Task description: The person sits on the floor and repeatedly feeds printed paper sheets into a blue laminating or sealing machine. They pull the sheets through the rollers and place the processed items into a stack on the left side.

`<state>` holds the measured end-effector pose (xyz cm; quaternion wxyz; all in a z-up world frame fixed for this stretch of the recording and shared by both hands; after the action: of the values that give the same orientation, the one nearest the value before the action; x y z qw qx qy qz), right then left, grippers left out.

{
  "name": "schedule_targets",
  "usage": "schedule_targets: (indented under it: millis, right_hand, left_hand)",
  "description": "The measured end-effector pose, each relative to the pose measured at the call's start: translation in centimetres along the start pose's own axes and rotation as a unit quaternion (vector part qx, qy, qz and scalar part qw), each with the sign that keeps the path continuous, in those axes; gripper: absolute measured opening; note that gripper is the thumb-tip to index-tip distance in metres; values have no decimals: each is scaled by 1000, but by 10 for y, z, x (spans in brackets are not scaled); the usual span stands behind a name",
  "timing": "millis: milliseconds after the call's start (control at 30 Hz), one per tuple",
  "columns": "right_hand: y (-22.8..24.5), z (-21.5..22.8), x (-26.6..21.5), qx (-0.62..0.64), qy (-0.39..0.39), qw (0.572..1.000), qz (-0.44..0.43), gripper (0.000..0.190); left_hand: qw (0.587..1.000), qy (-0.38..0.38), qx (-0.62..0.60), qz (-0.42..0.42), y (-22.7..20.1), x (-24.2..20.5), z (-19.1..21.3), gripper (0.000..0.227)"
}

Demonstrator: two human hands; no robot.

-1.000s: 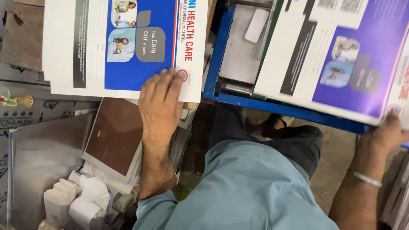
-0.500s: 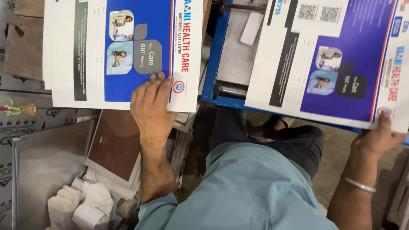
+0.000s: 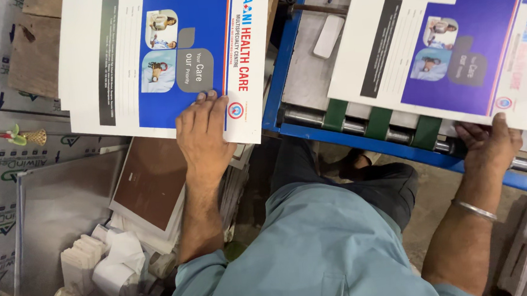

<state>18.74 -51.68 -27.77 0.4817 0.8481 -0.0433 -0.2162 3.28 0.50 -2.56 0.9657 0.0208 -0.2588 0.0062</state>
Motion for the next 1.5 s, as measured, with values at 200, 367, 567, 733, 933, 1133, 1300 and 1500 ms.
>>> schedule_targets:
  millis: [200, 367, 567, 733, 933, 1133, 1300, 1500]
  right_hand:
    - [-2, -17, -36, 4, -29, 999, 17, 32]
    - [6, -85, -97, -79, 114, 989, -45, 39]
    - [3, -184, -168, -55, 448, 885, -117, 43]
    - [-15, -202, -177, 1, 295, 940, -171, 39]
    - [5, -137, -102, 98, 151, 983, -38, 48]
    - [15, -53, -39, 96, -35, 990, 101, 47]
    - [9, 3, 6, 54, -70, 985, 147, 39]
    - [-18, 37, -5, 82, -56, 986, 136, 45]
  left_hand:
    - [993, 75, -88, -22, 30, 4, 21, 53]
    - [974, -28, -212, 78, 31, 11, 19, 44]
    - [987, 118, -25, -108, -98, 27, -16, 51]
    - [963, 177, -131, -157, -135, 29, -2, 75]
    - [984, 157, -37, -72, -54, 23, 20, 79]
    - [995, 89, -25, -39, 3, 27, 6, 61]
    - [998, 3, -11, -70, 13, 29, -7, 47]
    - [998, -7, -33, -48, 15, 30, -9, 43]
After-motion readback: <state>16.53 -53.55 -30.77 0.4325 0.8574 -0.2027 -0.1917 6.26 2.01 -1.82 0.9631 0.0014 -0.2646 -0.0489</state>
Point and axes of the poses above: each hand's wrist, its own x-axis towards the middle knuckle, its own z-axis out of the back of the hand, y = z × x, the point moved 1 cm from there along x, towards the middle knuckle, and after that the axes turned 6 degrees about x, right-handed, at the moved point
